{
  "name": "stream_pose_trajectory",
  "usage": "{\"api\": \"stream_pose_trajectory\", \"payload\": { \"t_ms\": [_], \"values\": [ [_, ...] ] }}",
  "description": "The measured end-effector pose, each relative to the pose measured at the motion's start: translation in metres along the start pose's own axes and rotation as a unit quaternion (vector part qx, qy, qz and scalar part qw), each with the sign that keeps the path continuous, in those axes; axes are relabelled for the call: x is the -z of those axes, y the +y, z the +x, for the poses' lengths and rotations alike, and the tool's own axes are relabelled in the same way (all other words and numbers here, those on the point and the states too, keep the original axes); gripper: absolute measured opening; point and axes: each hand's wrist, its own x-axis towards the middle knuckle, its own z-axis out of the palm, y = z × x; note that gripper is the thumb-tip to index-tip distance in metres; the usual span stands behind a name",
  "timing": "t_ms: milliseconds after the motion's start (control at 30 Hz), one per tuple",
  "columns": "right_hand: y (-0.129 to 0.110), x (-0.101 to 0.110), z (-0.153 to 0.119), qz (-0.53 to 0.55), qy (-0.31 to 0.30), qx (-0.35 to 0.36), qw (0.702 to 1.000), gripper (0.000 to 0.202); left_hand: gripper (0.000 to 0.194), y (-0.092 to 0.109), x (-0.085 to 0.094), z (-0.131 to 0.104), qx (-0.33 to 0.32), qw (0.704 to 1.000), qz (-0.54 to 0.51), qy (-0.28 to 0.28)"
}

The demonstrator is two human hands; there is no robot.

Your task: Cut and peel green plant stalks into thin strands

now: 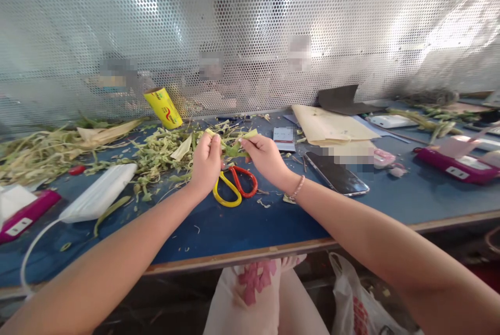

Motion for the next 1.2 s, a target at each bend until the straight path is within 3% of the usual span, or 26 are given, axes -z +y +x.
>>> {"api": "stream_pose_trajectory", "payload": {
  "t_ms": [400,867,1000,1200],
  "values": [
    [0.003,0.002,0.005,0.091,0.031,-0.033,0.995,0.025,0.024,0.011,-0.002,-0.006,-0.009,1.000,-0.004,-0.014],
    [0.011,-0.002,-0.001,-0.049,-0.060,0.034,0.996,0.026,0.023,0.004,-0.001,-0.002,0.038,0.998,-0.029,-0.034],
    [0.012,-0.006,0.000,0.037,-0.060,-0.013,0.997,0.020,0.020,-0.002,-0.004,-0.001,0.041,0.996,-0.053,-0.058],
    [0.012,-0.012,0.001,0.162,-0.092,-0.085,0.979,0.023,0.022,-0.009,-0.010,-0.002,0.089,0.974,-0.196,-0.066]
  ]
}}
